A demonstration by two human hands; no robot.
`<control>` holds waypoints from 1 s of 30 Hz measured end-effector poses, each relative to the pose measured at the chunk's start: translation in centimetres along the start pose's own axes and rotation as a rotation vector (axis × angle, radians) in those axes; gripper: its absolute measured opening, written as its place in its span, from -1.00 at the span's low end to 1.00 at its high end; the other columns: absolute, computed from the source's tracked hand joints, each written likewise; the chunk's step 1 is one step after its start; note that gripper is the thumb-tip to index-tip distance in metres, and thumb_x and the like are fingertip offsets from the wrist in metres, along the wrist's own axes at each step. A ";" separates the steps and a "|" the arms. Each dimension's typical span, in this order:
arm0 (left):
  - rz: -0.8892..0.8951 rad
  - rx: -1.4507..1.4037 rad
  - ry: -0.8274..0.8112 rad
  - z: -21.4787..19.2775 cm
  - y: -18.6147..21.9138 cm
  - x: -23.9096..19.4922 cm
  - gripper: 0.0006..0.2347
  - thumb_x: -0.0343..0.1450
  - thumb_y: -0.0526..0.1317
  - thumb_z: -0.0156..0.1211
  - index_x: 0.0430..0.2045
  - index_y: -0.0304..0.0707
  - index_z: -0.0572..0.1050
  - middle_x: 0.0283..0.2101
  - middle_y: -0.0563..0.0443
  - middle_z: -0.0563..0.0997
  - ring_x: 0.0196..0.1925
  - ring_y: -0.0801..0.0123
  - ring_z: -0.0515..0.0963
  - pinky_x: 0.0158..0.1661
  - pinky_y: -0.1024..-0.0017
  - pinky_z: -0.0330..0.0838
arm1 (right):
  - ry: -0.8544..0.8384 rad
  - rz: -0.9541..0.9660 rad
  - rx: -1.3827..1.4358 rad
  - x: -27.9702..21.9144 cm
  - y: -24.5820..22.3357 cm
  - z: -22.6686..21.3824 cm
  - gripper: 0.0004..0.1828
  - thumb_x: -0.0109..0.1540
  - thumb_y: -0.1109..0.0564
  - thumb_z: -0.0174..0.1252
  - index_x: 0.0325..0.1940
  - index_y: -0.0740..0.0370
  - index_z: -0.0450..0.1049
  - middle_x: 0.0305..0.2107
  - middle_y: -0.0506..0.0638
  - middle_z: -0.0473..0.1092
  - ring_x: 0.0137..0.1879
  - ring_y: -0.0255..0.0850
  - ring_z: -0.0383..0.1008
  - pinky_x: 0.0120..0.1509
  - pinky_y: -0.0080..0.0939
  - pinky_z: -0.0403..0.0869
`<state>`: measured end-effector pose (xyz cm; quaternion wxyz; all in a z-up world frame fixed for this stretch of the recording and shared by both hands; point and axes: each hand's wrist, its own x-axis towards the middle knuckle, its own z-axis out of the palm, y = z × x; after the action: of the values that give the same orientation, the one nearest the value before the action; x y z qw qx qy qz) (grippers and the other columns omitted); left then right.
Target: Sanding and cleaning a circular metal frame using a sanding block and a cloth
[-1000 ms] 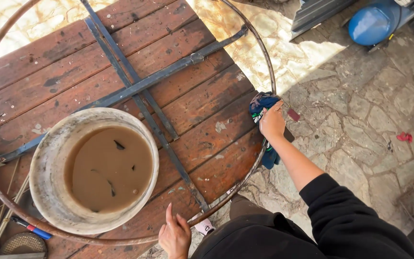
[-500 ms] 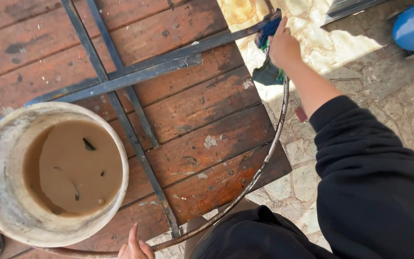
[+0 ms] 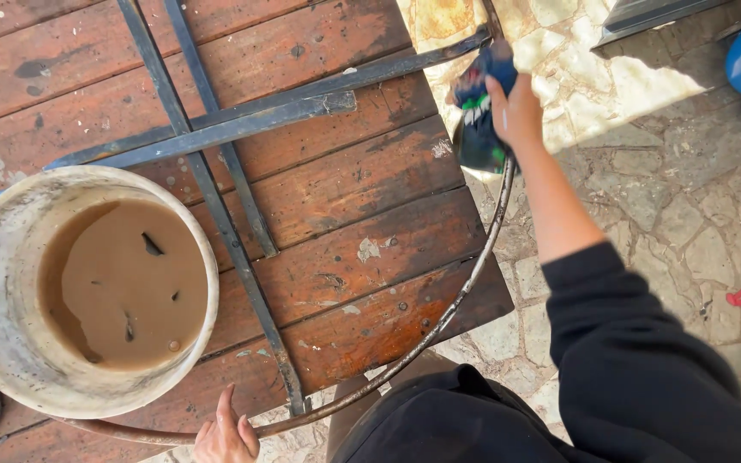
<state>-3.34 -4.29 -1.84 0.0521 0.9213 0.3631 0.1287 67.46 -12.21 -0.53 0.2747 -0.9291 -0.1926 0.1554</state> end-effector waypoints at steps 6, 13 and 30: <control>0.001 0.008 0.017 1.3 -1.0 -0.5 -0.46 0.55 -0.02 -0.44 0.19 -0.40 0.46 -0.64 0.20 0.51 -0.72 0.31 0.42 -0.53 0.40 0.38 | 0.093 0.119 0.005 -11.4 1.6 1.2 -0.20 0.39 -0.36 -0.20 0.31 0.47 0.07 -0.15 0.49 0.43 0.00 0.54 0.38 0.05 0.34 0.30; -0.013 0.050 0.031 2.3 -1.5 -1.4 -0.44 0.53 0.04 -0.45 0.24 -0.26 0.46 -0.66 0.12 0.49 -0.69 0.17 0.36 -0.51 0.33 0.31 | 0.018 0.019 -0.301 0.9 -2.6 -0.3 -0.54 0.50 -0.12 -0.09 0.13 0.39 0.14 -0.32 0.27 0.46 -0.35 0.22 0.49 -0.39 0.16 0.46; 0.084 -0.055 0.150 2.0 -0.2 0.3 -0.52 0.61 -0.06 -0.44 0.11 -0.35 0.51 -0.76 0.19 0.30 -0.79 0.47 0.14 -0.62 0.45 0.01 | 0.088 -0.007 0.084 0.5 2.8 1.3 -0.31 0.46 -0.23 0.00 0.46 0.24 0.01 0.34 0.35 0.16 0.40 0.33 0.17 0.35 0.25 0.26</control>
<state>-2.69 -3.93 -3.76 0.0446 0.9218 0.3235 0.2091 68.19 -13.61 -3.28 0.3222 -0.9221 -0.1766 0.1213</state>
